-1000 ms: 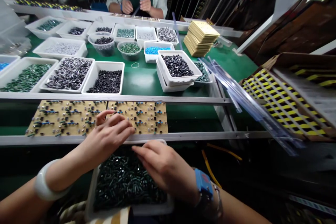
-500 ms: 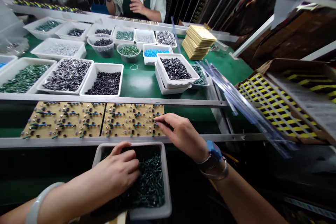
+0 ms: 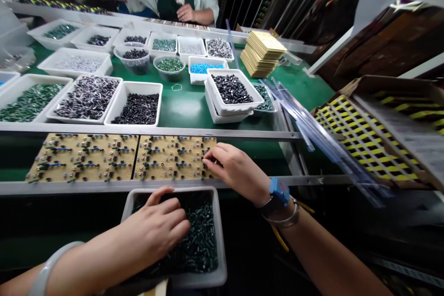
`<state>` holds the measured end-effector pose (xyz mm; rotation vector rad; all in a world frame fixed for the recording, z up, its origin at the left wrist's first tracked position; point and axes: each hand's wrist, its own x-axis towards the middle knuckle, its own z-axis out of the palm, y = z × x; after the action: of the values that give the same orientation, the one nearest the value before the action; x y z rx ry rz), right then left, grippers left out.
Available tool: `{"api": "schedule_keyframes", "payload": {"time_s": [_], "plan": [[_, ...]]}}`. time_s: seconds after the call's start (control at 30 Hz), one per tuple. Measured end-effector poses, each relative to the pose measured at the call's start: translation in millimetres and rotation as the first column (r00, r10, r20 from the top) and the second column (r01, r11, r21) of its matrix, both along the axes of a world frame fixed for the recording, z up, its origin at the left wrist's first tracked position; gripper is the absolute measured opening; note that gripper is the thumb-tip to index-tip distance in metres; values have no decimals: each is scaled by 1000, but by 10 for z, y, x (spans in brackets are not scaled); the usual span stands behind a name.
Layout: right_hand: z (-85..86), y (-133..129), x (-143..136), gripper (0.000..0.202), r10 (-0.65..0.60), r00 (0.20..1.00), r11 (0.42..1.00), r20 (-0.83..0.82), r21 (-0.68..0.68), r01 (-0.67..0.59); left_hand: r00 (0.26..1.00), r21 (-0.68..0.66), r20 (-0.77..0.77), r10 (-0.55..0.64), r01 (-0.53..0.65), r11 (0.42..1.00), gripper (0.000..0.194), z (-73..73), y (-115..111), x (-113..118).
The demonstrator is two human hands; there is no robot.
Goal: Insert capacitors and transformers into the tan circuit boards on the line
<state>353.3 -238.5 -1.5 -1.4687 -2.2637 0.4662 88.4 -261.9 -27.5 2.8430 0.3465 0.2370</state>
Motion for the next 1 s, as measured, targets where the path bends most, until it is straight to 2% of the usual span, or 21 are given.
{"api": "schedule_keyframes", "payload": {"time_s": [0.13, 0.23, 0.33, 0.43, 0.6, 0.67, 0.73, 0.8, 0.87, 0.93, 1.0], "plan": [[18, 23, -8, 11, -14, 999, 1000, 40, -16, 14, 998, -115, 26, 50, -46, 992, 11, 50, 124, -26], [24, 31, -32, 13, -24, 999, 1000, 47, -4, 24, 983, -177, 123, 137, -114, 977, 14, 50, 260, -28], [2, 16, -69, 15, -52, 997, 998, 58, 27, 51, 939, -264, 251, 235, -167, 950, 8, 84, 410, -32], [-40, -1, -104, 16, -88, 992, 995, 90, 61, 83, 876, -279, 332, 350, -263, 924, 11, 134, 548, -52], [-15, -29, -153, 18, -149, 979, 983, 137, 126, 132, 798, -331, 362, 481, -372, 867, 3, 110, 716, -125], [16, -91, -211, 18, -153, 984, 978, 92, 159, 137, 791, -368, 343, 506, -382, 847, 10, 76, 759, -154], [10, -206, -319, 22, -71, 995, 987, 76, 152, 59, 786, -387, 321, 529, -401, 830, 14, 48, 791, -172], [-55, -355, -468, 30, 125, 983, 988, 135, 78, -136, 779, -392, 308, 546, -419, 819, 16, 26, 817, -175], [-160, -496, -623, 39, 338, 914, 940, 225, -36, -339, 778, -392, 299, 552, -427, 815, 19, 9, 842, -166], [-264, -593, -740, 35, 435, 862, 900, 262, -105, -423, 787, -376, 292, 543, -427, 822, 20, -3, 867, -153], [-335, -635, -798, 28, 446, 857, 895, 260, -112, -432, 801, -334, 288, 525, -430, 839, 15, -4, 893, -140]]}}
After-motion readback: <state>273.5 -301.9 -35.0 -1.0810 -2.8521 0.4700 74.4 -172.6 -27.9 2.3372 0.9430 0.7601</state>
